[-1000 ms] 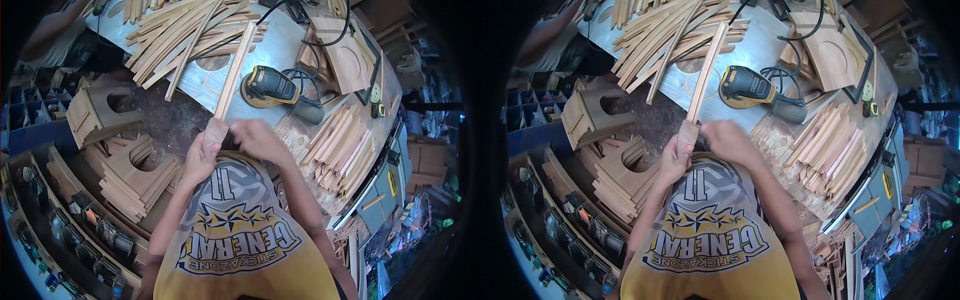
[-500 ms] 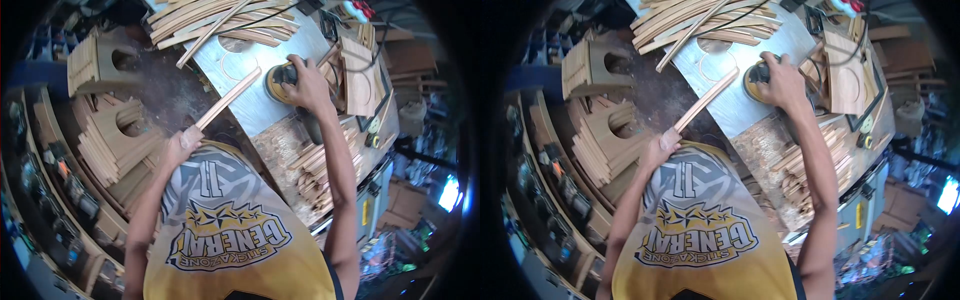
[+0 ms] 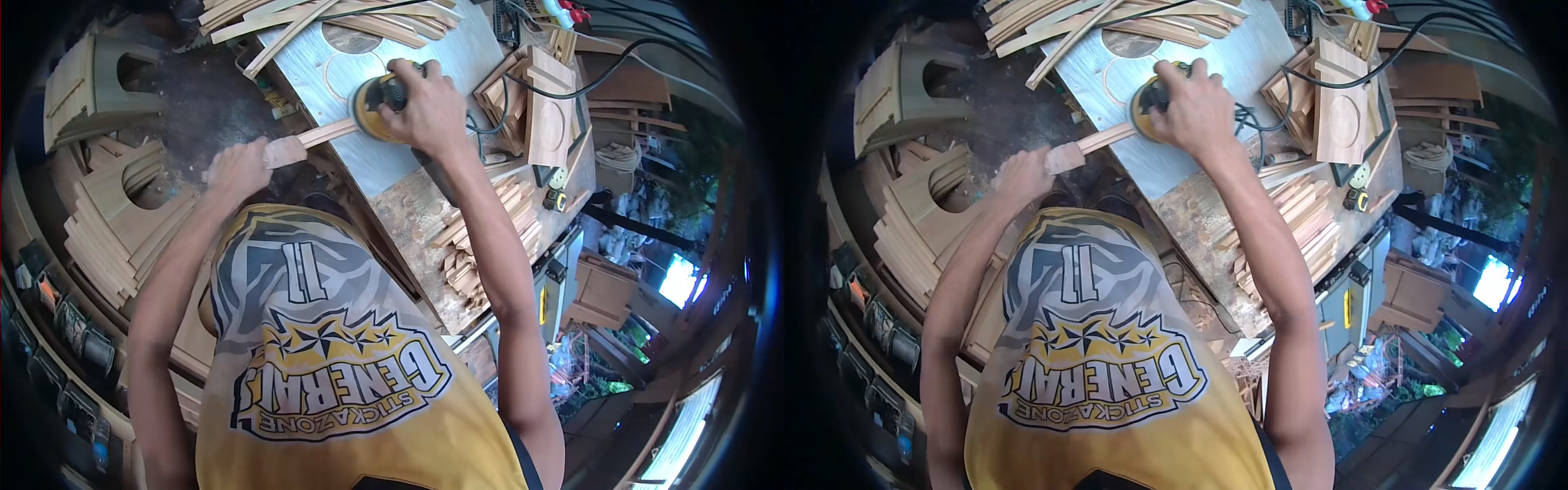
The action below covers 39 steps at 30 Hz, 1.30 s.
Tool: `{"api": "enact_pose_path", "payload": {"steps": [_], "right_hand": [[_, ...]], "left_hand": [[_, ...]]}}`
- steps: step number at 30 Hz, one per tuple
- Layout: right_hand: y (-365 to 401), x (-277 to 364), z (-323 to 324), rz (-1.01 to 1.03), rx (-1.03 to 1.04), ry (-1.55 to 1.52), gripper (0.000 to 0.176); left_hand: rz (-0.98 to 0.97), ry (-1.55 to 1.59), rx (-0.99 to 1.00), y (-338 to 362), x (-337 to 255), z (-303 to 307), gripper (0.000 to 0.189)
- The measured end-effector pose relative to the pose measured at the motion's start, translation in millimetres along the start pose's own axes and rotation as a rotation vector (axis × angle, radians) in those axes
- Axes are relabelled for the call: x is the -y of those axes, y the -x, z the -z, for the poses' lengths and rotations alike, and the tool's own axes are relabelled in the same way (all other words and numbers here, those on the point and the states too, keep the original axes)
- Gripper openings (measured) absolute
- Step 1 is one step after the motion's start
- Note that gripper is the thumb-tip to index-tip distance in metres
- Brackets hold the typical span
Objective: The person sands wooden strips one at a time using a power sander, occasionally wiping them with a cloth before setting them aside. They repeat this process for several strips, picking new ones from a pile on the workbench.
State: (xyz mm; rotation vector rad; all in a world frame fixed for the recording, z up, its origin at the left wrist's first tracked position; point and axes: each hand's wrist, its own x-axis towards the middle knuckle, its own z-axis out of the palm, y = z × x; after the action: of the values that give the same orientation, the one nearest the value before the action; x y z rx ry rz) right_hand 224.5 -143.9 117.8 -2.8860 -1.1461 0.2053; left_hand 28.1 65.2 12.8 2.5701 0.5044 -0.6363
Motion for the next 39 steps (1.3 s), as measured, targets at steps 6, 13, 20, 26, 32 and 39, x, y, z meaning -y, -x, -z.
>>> {"api": "enact_pose_path", "payload": {"steps": [6,13,20,26,32,39], "right_hand": [[-1.6,-19.5,-4.4,-0.024,-0.083,0.040,0.056],[0.0,-6.9,-3.0,-0.007,-0.067,0.065,0.053],[0.5,20.7,-9.1,0.031,-0.058,0.005,0.051],[-18.0,-53.3,-7.7,-0.073,-0.119,0.106,0.059],[-10.6,-76.9,4.0,-0.154,-0.156,0.057,0.060],[-8.8,-9.1,16.8,-0.081,-0.121,-0.008,0.062]], "left_hand": [[-0.013,-0.007,-0.054,-3.8,28.8,-0.5,0.028],[-0.023,-0.004,-0.051,-1.9,43.0,-1.8,0.025],[0.045,-0.004,-0.019,14.9,39.0,-9.4,0.027],[0.091,0.079,-0.045,54.6,61.5,-15.3,0.025],[0.132,0.005,-0.062,83.5,96.4,-39.8,0.038],[0.078,-0.021,-0.039,50.8,54.9,-16.2,0.032]]}}
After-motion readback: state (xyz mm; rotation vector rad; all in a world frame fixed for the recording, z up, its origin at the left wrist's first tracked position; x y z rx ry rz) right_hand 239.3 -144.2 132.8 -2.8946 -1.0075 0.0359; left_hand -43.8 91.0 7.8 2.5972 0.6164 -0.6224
